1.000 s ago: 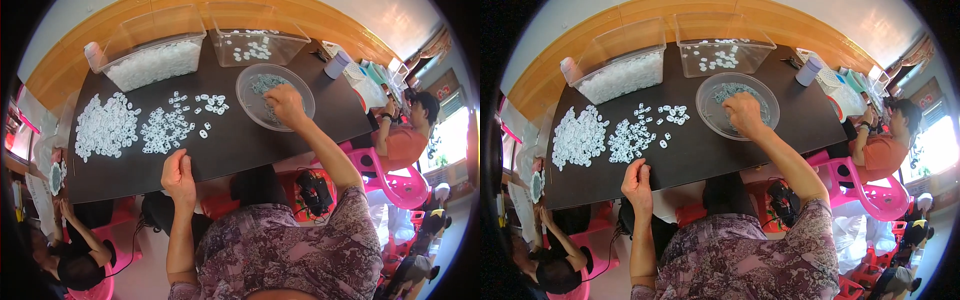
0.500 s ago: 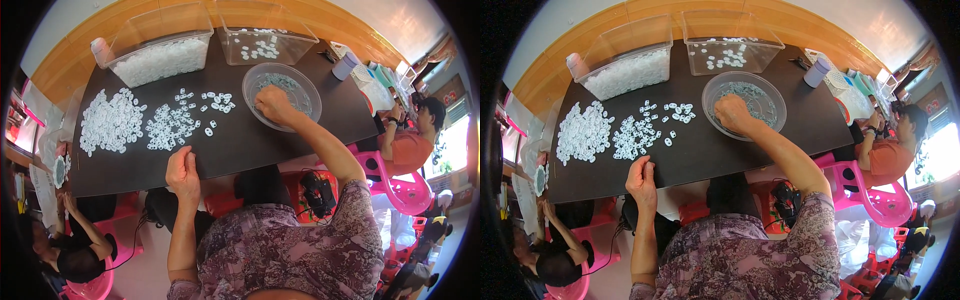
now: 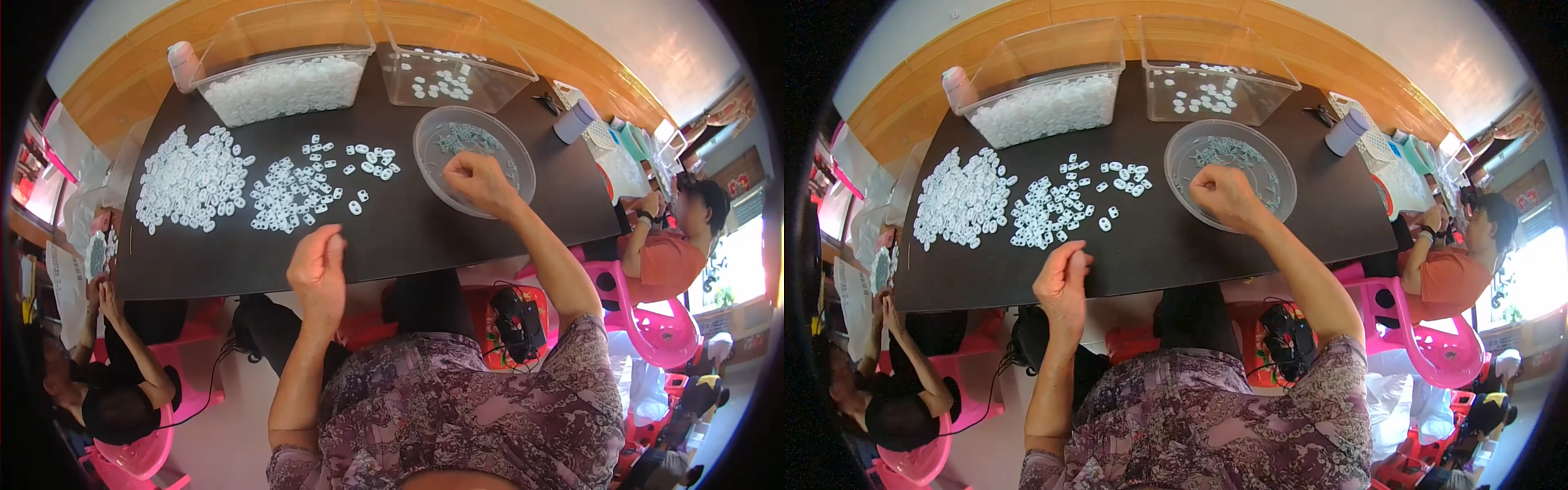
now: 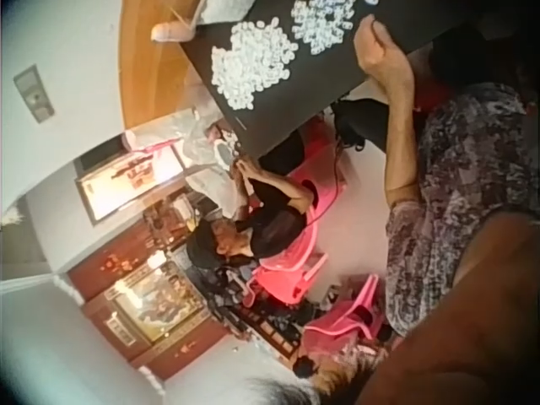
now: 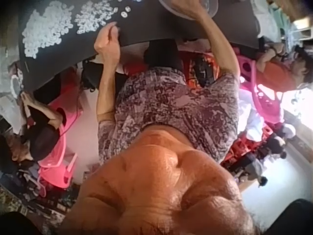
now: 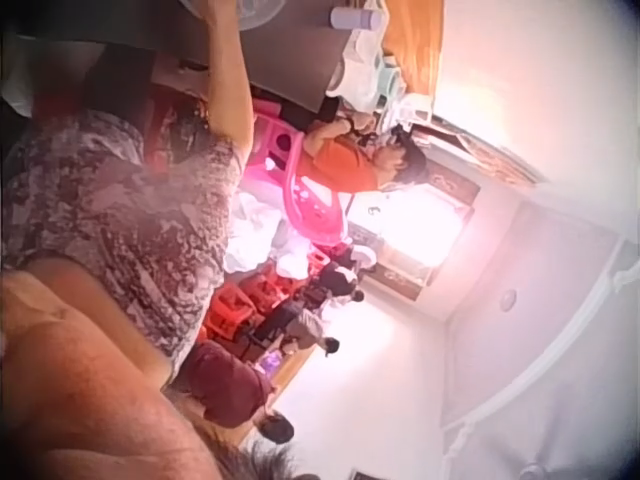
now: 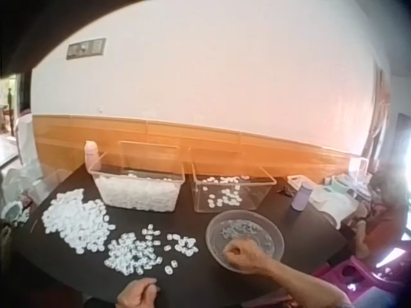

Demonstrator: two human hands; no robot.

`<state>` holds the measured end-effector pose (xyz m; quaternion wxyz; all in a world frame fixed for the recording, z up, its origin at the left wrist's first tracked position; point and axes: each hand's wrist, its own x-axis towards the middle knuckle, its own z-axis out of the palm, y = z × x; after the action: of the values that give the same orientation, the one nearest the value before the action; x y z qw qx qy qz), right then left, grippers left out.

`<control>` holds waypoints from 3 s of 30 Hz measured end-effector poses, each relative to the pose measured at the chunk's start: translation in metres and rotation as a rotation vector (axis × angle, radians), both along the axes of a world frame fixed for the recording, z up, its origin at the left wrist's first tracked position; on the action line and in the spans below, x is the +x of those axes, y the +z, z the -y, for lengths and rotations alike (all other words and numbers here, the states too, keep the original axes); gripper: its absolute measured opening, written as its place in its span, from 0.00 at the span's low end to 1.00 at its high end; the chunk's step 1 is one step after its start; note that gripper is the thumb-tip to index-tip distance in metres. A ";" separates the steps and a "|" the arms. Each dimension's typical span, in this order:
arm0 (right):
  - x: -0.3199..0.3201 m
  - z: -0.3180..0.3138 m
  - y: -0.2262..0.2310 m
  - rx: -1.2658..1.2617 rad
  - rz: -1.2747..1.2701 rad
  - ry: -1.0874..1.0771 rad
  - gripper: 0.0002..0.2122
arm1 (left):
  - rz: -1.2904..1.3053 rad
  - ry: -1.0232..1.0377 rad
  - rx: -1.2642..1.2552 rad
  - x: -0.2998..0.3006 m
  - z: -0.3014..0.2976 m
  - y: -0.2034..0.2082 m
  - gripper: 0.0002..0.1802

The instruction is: Manually inserting small pins into plastic housings at a workbench.

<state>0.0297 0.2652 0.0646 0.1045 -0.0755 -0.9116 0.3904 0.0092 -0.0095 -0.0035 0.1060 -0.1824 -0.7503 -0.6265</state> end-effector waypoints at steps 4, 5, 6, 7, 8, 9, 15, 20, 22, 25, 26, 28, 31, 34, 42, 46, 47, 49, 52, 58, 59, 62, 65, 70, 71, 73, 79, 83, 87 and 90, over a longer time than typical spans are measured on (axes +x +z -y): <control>0.020 0.052 -0.003 0.035 -0.238 0.251 0.03 | 0.409 -0.256 0.207 0.014 -0.024 0.025 0.08; 0.021 0.060 -0.006 0.166 -0.362 0.362 0.03 | 0.509 -0.310 0.209 0.016 -0.028 0.030 0.09; 0.021 0.069 -0.007 0.295 -0.489 0.477 0.04 | 0.510 -0.299 0.208 0.016 -0.030 0.027 0.09; 0.021 0.077 -0.008 0.288 -0.490 0.485 0.04 | 0.517 -0.363 0.278 0.016 -0.032 0.021 0.09; 0.021 0.084 -0.009 0.260 -0.484 0.480 0.05 | 0.523 -0.428 0.348 0.016 -0.031 0.018 0.10; 0.021 0.087 -0.010 0.233 -0.478 0.472 0.06 | 0.522 -0.419 0.346 0.016 -0.029 0.019 0.10; 0.025 0.108 -0.013 0.179 -0.503 0.405 0.07 | 0.589 -0.317 0.485 0.018 -0.024 0.019 0.11; 0.022 0.109 -0.018 0.276 -0.674 0.390 0.08 | 0.806 -0.356 0.568 0.015 -0.022 0.028 0.12; 0.019 0.105 -0.020 0.220 -0.694 0.397 0.07 | 0.715 -0.366 0.546 0.010 -0.025 0.025 0.12; 0.024 0.100 -0.014 0.159 -0.612 0.305 0.06 | -0.479 0.114 -0.180 -0.011 -0.038 0.017 0.06; 0.026 0.100 -0.015 0.139 -0.627 0.335 0.06 | -0.547 0.102 -0.275 -0.018 -0.037 0.024 0.07; 0.029 0.097 -0.019 -0.027 -0.504 0.127 0.04 | -0.606 0.104 -0.380 -0.031 -0.044 0.027 0.09; 0.031 0.102 -0.019 -0.052 -0.417 0.080 0.03 | -0.679 0.033 -0.731 -0.047 -0.058 0.011 0.07; 0.035 0.103 -0.016 -0.015 -0.423 0.097 0.02 | -0.735 0.039 -0.851 -0.047 -0.068 0.006 0.05; 0.041 0.099 -0.023 -0.053 -0.423 0.092 0.03 | -0.834 0.033 -0.941 -0.039 -0.078 0.013 0.07; 0.037 0.098 -0.023 -0.079 -0.453 0.011 0.03 | -0.865 0.050 -0.824 -0.047 -0.076 0.014 0.07; 0.036 0.095 -0.023 -0.087 -0.468 -0.041 0.03 | -0.867 0.057 -0.825 -0.048 -0.075 0.014 0.07; 0.032 0.089 -0.027 -0.136 -0.447 -0.058 0.02 | -0.760 0.045 -0.600 -0.046 -0.070 0.021 0.11; 0.022 0.096 -0.027 -0.301 -0.396 -0.214 0.01 | -0.537 0.003 -0.220 -0.035 -0.060 0.025 0.16; 0.015 0.133 -0.031 -0.375 -0.464 -0.156 0.02 | -0.320 0.018 0.031 -0.007 -0.039 0.026 0.17; 0.015 0.137 -0.033 -0.376 -0.460 -0.151 0.02 | -0.216 0.017 0.055 -0.003 -0.036 0.025 0.16; 0.011 0.149 -0.040 -0.389 -0.485 -0.124 0.02 | 0.218 -0.068 0.299 0.004 -0.030 0.022 0.14; 0.008 0.157 -0.042 -0.272 -0.559 -0.109 0.02 | 0.512 -0.268 0.908 0.010 -0.030 0.017 0.11; 0.006 0.172 -0.044 -0.353 -0.698 -0.122 0.02 | 0.513 -0.308 1.015 0.021 -0.021 0.026 0.09; 0.008 0.174 -0.043 -0.351 -0.696 -0.124 0.02 | 0.561 -0.337 1.057 0.022 -0.019 0.027 0.09; 0.012 0.180 -0.041 -0.465 -0.609 -0.175 0.00 | 0.595 -0.319 1.065 0.023 -0.018 0.023 0.09; 0.019 0.185 -0.020 -0.432 -0.447 -0.026 0.03 | 0.552 -0.130 0.927 0.023 0.012 0.035 0.06; 0.019 0.176 -0.027 -0.611 -0.312 0.016 0.03 | 0.483 -0.143 0.801 0.017 0.025 0.021 0.05; 0.024 0.168 -0.025 -0.649 -0.201 0.071 0.03 | 0.537 -0.271 0.796 0.016 0.032 0.017 0.05; 0.027 0.161 -0.023 -0.631 -0.138 0.164 0.02 | 0.534 -0.292 0.749 0.020 0.032 0.018 0.06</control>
<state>0.0564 0.1038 0.0415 0.1058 -0.0036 -0.7393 0.6650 0.0289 -0.0412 0.0146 -0.1211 -0.0678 -0.4405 -0.8869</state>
